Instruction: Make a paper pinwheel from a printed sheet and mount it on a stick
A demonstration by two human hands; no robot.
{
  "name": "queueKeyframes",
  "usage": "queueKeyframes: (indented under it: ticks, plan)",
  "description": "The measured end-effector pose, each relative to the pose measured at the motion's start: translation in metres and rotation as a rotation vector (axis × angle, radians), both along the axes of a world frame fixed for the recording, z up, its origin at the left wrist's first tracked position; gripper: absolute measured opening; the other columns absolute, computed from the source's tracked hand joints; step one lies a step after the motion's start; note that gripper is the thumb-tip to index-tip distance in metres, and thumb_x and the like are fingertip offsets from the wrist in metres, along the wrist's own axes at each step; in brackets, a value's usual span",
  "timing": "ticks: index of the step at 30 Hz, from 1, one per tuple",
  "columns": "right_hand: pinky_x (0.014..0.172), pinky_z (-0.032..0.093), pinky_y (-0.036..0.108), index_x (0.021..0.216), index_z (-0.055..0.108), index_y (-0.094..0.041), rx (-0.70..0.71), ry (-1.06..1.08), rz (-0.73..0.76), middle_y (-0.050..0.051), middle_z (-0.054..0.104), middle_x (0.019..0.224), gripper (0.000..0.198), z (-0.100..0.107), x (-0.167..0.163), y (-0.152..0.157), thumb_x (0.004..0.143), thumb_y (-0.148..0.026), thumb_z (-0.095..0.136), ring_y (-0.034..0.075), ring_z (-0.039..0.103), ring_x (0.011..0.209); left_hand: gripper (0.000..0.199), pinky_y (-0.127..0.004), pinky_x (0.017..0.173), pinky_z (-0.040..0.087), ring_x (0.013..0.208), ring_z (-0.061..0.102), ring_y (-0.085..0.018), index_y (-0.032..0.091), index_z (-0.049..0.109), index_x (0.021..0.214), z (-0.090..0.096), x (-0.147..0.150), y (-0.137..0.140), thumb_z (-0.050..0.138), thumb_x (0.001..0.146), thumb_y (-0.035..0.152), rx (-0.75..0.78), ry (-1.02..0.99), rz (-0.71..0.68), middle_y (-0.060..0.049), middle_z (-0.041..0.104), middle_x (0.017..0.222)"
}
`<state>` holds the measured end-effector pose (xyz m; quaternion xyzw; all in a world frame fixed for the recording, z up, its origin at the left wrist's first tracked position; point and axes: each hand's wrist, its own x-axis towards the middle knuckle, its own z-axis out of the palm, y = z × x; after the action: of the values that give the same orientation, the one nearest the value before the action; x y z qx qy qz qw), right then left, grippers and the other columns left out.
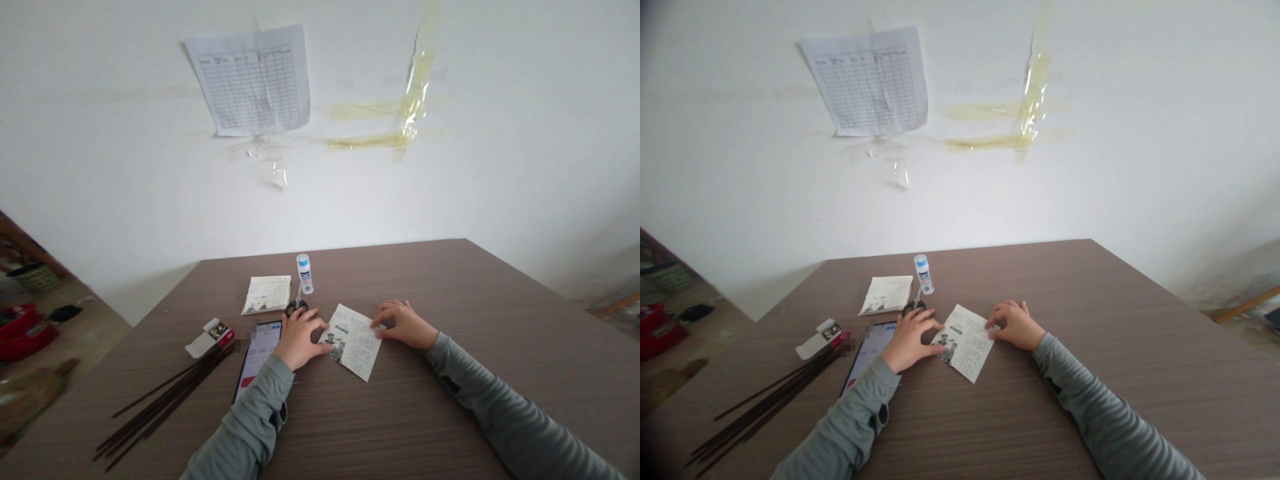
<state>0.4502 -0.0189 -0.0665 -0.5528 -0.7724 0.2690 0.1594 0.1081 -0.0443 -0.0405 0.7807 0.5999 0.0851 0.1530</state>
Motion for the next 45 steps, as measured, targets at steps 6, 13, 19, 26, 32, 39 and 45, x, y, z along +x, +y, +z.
queueKeyframes:
  ticks: [6,13,19,26,32,39,45]
  plan:
    - [0.154,0.027,0.092,0.119,0.105,-0.041,0.044,-0.047,-0.002,0.010,0.095,0.142,0.022,0.000,-0.004,-0.001,0.107,-0.034,0.088,0.049,0.075,0.160,0.042,-0.097,0.154,0.035,0.190,0.052,-0.058,0.040,0.101,0.143,-0.002,0.005,-0.004,0.110,0.102,0.041,0.040,-0.002,0.007,-0.013,0.075,0.192]
    - [0.154,0.030,0.094,0.129,0.104,-0.041,0.095,-0.089,0.037,0.009,0.094,0.148,0.031,-0.001,-0.006,-0.001,0.107,-0.027,0.086,0.048,0.076,0.162,0.054,-0.094,0.157,0.032,0.193,0.049,-0.056,0.034,0.091,0.168,0.002,0.025,-0.019,0.091,0.115,0.044,0.029,0.069,-0.010,-0.017,0.074,0.193]
    - [0.154,0.024,0.101,0.145,0.099,-0.043,0.088,-0.042,0.133,0.005,0.085,0.181,0.047,-0.011,-0.003,0.001,0.109,-0.023,0.076,0.052,0.053,0.189,0.065,-0.094,0.159,0.024,0.198,0.038,-0.057,0.036,0.082,0.182,0.014,0.028,-0.023,0.086,0.118,0.049,-0.027,0.138,0.028,-0.017,0.059,0.206]
    - [0.150,0.018,0.108,0.162,0.092,-0.048,0.045,-0.085,0.141,0.002,0.074,0.194,0.062,-0.011,0.000,0.002,0.107,-0.023,0.078,0.055,0.038,0.197,0.062,-0.100,0.154,0.021,0.195,0.039,-0.064,0.044,0.085,0.178,0.014,0.022,-0.024,0.087,0.117,0.054,-0.015,0.134,0.065,-0.015,0.060,0.205]
    - [0.149,0.020,0.108,0.161,0.093,-0.048,0.066,-0.101,0.120,0.005,0.068,0.199,0.058,-0.012,0.002,0.002,0.106,-0.030,0.084,0.058,0.039,0.196,0.062,-0.100,0.155,0.021,0.196,0.038,-0.063,0.038,0.085,0.178,0.013,0.023,-0.024,0.088,0.117,0.050,0.038,0.133,0.064,-0.018,0.058,0.206]
    - [0.150,0.016,0.106,0.147,0.098,-0.043,0.105,-0.082,0.098,0.010,0.068,0.198,0.046,-0.013,0.004,0.000,0.101,-0.040,0.093,0.058,0.041,0.195,0.058,-0.097,0.156,0.028,0.197,0.043,-0.055,0.031,0.081,0.181,0.013,0.032,-0.027,0.080,0.123,0.037,0.044,0.148,0.039,-0.019,0.061,0.204]
    - [0.151,0.018,0.106,0.125,0.095,-0.034,0.154,-0.078,0.110,0.013,0.072,0.193,0.031,-0.010,-0.002,-0.003,0.096,-0.043,0.103,0.058,0.045,0.193,0.059,-0.100,0.156,0.026,0.194,0.050,-0.054,0.034,0.084,0.178,0.010,0.036,-0.029,0.085,0.119,0.029,0.027,0.084,-0.024,-0.016,0.070,0.197]
